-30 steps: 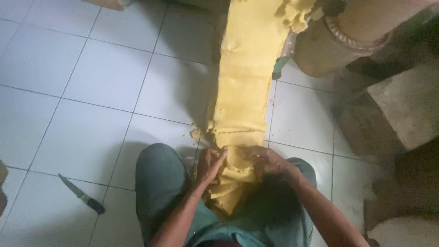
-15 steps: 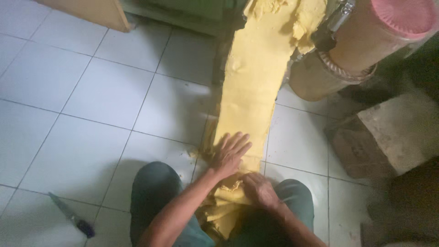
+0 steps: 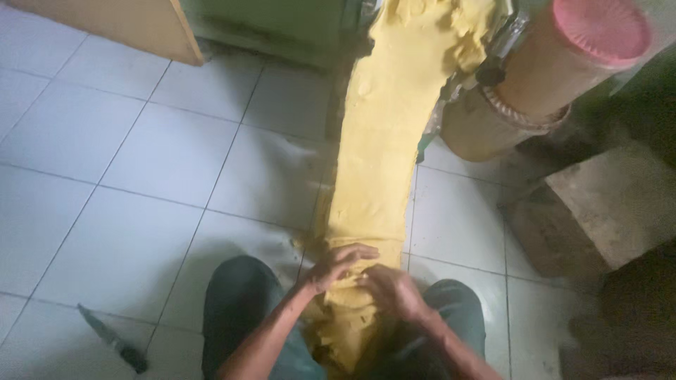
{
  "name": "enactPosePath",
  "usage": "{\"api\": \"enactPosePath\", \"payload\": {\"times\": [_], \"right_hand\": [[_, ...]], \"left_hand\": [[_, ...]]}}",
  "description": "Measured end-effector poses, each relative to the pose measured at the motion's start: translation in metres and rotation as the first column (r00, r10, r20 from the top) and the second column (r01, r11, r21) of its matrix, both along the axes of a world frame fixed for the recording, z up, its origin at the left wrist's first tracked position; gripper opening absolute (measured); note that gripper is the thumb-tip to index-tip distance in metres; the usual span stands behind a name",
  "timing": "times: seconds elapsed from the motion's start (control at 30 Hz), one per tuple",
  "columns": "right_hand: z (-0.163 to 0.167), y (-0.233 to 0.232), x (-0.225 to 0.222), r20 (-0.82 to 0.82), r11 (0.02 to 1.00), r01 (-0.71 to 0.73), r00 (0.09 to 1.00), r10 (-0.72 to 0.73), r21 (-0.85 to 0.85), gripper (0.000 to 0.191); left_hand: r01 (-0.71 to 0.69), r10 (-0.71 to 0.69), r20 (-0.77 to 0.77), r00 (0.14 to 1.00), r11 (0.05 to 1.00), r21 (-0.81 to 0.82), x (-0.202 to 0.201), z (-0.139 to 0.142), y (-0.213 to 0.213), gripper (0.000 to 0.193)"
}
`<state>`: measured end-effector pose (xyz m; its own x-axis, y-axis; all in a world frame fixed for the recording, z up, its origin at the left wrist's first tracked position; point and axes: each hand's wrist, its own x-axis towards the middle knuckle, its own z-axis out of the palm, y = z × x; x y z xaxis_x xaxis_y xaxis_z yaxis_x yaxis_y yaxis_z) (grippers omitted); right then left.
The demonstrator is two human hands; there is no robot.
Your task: The person feeds a long sheet of yellow dough through a manual dough sheeter, repeatedly folding and passing it to thin it. They collect the processed dough on the floor and occasionally gather loose crumbs.
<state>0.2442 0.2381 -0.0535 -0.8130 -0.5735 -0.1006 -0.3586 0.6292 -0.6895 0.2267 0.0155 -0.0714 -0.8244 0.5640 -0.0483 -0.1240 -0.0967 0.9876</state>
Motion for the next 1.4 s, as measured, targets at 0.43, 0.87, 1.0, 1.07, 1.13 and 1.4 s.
{"api": "enactPosePath", "payload": {"times": [0.43, 0.87, 1.0, 1.07, 1.13, 1.4], "right_hand": [[-0.006, 0.017, 0.007, 0.266, 0.997, 0.013, 0.964, 0.008, -0.078, 0.071], [-0.004, 0.044, 0.024, 0.461, 0.955, 0.224, 0.88, -0.113, -0.193, 0.051], [0.017, 0.018, 0.024, 0.561, 0.917, 0.37, 0.795, -0.231, -0.147, 0.033], [0.032, 0.016, 0.021, 0.472, 0.831, 0.313, 0.879, -0.071, -0.459, 0.027], [0.053, 0.021, 0.012, 0.549, 0.784, 0.435, 0.823, -0.146, -0.443, 0.028], [0.152, 0.005, -0.025, 0.355, 0.725, 0.486, 0.869, -0.344, -0.487, 0.026]], "left_hand": [[-0.239, 0.341, 0.376, 0.862, 0.926, -0.293, 0.052, -0.071, -0.003, 0.065], [-0.251, 0.257, 0.043, 0.965, 0.962, -0.111, 0.059, -0.047, -0.004, 0.034], [-0.339, 0.351, 0.109, 0.93, 0.933, -0.118, 0.052, -0.026, -0.003, 0.04], [-0.291, 0.287, -0.05, 0.957, 0.939, -0.183, 0.046, 0.003, -0.009, 0.036], [-0.329, 0.305, -0.19, 0.933, 0.938, -0.111, 0.034, 0.04, -0.014, 0.033], [-0.491, 0.328, -0.498, 0.802, 0.838, -0.239, 0.001, 0.164, -0.01, 0.038]]}}
